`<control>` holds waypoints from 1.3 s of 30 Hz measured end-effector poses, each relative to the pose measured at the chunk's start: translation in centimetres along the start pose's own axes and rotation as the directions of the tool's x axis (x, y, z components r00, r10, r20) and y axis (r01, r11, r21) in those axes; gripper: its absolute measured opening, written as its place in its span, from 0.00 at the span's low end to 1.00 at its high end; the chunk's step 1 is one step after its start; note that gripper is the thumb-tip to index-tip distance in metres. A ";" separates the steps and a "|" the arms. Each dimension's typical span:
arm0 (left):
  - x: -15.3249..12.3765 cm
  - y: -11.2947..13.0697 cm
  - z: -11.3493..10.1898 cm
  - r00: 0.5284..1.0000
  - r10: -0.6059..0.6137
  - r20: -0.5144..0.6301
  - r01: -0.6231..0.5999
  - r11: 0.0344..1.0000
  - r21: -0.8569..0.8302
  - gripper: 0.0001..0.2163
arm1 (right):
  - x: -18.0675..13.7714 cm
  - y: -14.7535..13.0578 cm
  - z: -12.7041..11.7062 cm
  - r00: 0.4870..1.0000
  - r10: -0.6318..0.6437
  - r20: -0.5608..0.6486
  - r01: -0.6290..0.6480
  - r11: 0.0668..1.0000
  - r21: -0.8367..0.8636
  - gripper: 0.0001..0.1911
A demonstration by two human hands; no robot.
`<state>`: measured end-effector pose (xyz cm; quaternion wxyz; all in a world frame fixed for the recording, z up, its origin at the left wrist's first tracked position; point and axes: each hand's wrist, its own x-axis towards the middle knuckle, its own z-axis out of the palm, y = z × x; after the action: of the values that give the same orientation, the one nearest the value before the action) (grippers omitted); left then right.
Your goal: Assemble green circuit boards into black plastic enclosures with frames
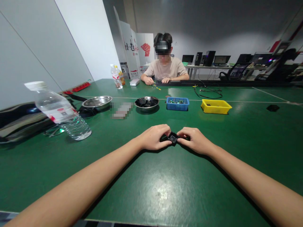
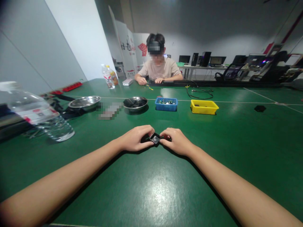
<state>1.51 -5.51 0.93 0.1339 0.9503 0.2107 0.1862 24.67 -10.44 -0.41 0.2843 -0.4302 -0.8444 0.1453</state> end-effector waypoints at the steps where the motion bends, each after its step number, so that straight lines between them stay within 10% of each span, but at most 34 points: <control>1: 0.0 0.0 0.0 1.000 0.006 -0.002 -0.006 1.000 -0.006 0.10 | 0.0 0.0 0.0 1.000 0.006 0.002 -0.006 1.000 0.005 0.04; 39: 0.1 0.7 -0.2 0.997 -0.044 -0.067 0.048 0.997 0.054 0.13 | -0.2 -0.4 -0.1 0.998 0.060 -0.023 -0.056 0.988 0.144 0.17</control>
<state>1.72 -6.01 1.38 0.1046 0.9419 0.2420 0.2083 24.58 -10.81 -0.19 0.3215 -0.4352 -0.8149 0.2079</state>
